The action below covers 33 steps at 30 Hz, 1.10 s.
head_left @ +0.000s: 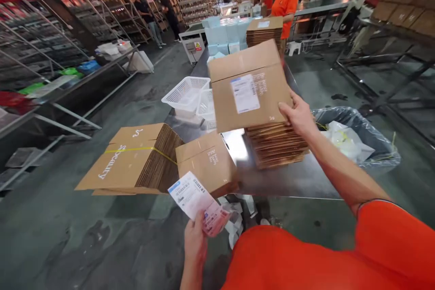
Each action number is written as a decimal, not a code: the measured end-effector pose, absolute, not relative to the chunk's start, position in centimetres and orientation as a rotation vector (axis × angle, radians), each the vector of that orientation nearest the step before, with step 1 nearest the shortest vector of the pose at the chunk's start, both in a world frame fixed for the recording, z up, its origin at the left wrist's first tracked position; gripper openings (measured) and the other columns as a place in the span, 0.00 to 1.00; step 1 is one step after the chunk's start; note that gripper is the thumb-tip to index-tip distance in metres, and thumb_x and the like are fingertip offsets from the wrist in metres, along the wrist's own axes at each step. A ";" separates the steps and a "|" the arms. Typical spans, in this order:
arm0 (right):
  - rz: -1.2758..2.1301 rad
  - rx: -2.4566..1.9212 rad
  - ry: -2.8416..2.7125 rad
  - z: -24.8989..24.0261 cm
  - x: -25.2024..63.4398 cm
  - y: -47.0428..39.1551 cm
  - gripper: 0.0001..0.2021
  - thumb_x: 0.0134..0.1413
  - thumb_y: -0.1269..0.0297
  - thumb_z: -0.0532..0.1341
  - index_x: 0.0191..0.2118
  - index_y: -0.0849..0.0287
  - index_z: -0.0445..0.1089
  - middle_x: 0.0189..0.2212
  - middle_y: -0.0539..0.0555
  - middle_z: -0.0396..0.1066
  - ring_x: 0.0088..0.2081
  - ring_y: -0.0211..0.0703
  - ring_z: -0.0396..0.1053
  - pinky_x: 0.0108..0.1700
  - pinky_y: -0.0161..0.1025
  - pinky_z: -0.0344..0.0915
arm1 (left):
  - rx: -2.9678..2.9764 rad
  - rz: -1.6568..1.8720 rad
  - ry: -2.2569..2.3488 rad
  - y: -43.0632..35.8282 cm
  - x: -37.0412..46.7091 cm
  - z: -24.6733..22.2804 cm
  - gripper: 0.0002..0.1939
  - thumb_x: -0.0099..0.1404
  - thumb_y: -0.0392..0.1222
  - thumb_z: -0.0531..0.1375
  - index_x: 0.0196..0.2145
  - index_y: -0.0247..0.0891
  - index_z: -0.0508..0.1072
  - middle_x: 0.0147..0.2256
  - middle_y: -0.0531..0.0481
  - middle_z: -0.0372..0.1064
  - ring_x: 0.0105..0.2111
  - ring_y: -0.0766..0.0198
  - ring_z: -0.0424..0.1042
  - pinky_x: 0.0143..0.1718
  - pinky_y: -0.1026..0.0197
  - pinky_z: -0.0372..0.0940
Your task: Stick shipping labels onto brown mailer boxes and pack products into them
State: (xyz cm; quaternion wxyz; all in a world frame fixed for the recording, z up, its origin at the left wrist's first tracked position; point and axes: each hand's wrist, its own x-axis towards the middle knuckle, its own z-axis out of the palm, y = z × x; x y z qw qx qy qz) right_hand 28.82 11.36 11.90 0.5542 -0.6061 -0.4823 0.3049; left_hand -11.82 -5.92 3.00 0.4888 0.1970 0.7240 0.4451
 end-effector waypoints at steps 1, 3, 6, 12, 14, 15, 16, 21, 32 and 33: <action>0.652 -1.559 -1.196 12.4 31.4 12.0 0.29 0.59 0.54 0.59 0.62 0.64 0.61 0.46 0.63 0.72 0.34 0.42 0.69 0.31 0.38 0.68 | 0.489 1.022 1.731 -6.1 -11.2 2.9 0.17 0.51 0.48 0.69 0.32 0.32 0.77 0.31 0.41 0.79 0.29 0.55 0.78 0.29 0.59 0.73; 0.441 -1.834 -1.313 13.0 34.3 12.2 0.29 0.58 0.52 0.60 0.59 0.68 0.64 0.50 0.69 0.69 0.44 0.54 0.70 0.40 0.49 0.70 | 0.492 0.949 1.632 -6.5 -9.9 2.9 0.21 0.47 0.52 0.72 0.33 0.31 0.78 0.31 0.41 0.79 0.29 0.54 0.78 0.30 0.59 0.72; 0.124 -1.844 -1.589 12.7 31.8 10.5 0.33 0.55 0.49 0.63 0.60 0.67 0.63 0.60 0.73 0.60 0.60 0.67 0.58 0.55 0.63 0.61 | 0.559 0.867 1.571 -7.0 -7.7 2.9 0.25 0.45 0.56 0.72 0.33 0.31 0.78 0.30 0.41 0.78 0.29 0.54 0.78 0.29 0.59 0.72; 1.345 -0.923 -2.004 8.0 16.2 6.0 0.25 0.53 0.49 0.64 0.51 0.60 0.71 0.46 0.58 0.73 0.45 0.47 0.71 0.42 0.40 0.69 | 0.769 0.741 1.450 -7.6 -5.6 2.7 0.24 0.49 0.58 0.69 0.31 0.31 0.78 0.31 0.43 0.77 0.31 0.57 0.75 0.35 0.59 0.70; 1.567 -0.931 -1.881 6.0 13.0 5.0 0.18 0.55 0.50 0.62 0.39 0.63 0.73 0.33 0.53 0.74 0.35 0.41 0.70 0.36 0.36 0.66 | 0.763 0.793 1.378 -7.4 -6.0 3.2 0.24 0.49 0.52 0.71 0.40 0.33 0.78 0.40 0.42 0.78 0.39 0.56 0.75 0.41 0.59 0.69; 1.606 -0.960 -1.837 5.1 12.0 4.6 0.17 0.56 0.51 0.61 0.35 0.63 0.73 0.29 0.52 0.73 0.32 0.39 0.68 0.34 0.35 0.64 | 0.755 0.856 1.344 -7.1 -6.2 3.5 0.26 0.49 0.49 0.72 0.45 0.35 0.77 0.45 0.42 0.76 0.43 0.56 0.74 0.44 0.59 0.68; 1.619 -0.985 -1.816 4.4 11.2 4.2 0.17 0.56 0.51 0.61 0.33 0.63 0.73 0.26 0.50 0.72 0.30 0.38 0.66 0.33 0.34 0.62 | 0.748 0.933 1.323 -6.7 -6.5 3.9 0.29 0.48 0.46 0.72 0.48 0.38 0.75 0.49 0.43 0.74 0.46 0.57 0.73 0.45 0.60 0.67; 1.391 -0.963 -1.945 1.9 8.9 3.4 0.13 0.60 0.55 0.60 0.35 0.61 0.73 0.28 0.51 0.72 0.30 0.37 0.65 0.33 0.33 0.58 | 0.707 1.169 1.577 -3.7 -7.8 3.4 0.17 0.49 0.49 0.70 0.28 0.34 0.73 0.25 0.54 0.70 0.25 0.69 0.66 0.28 0.68 0.61; 0.525 -1.559 -2.333 -2.8 2.5 14.7 0.23 0.58 0.55 0.63 0.57 0.56 0.68 0.54 0.62 0.69 0.54 0.61 0.62 0.52 0.54 0.59 | 0.444 0.853 1.610 -10.2 -10.8 -3.3 0.25 0.36 0.49 0.75 0.32 0.32 0.80 0.27 0.40 0.77 0.35 0.47 0.76 0.39 0.50 0.71; 0.470 -1.588 -2.371 -2.8 2.3 15.2 0.28 0.58 0.54 0.63 0.61 0.56 0.64 0.57 0.63 0.66 0.55 0.64 0.61 0.53 0.57 0.58 | 0.432 0.840 1.624 -11.5 -11.3 -3.2 0.24 0.37 0.48 0.75 0.32 0.32 0.81 0.27 0.40 0.77 0.36 0.46 0.76 0.40 0.49 0.71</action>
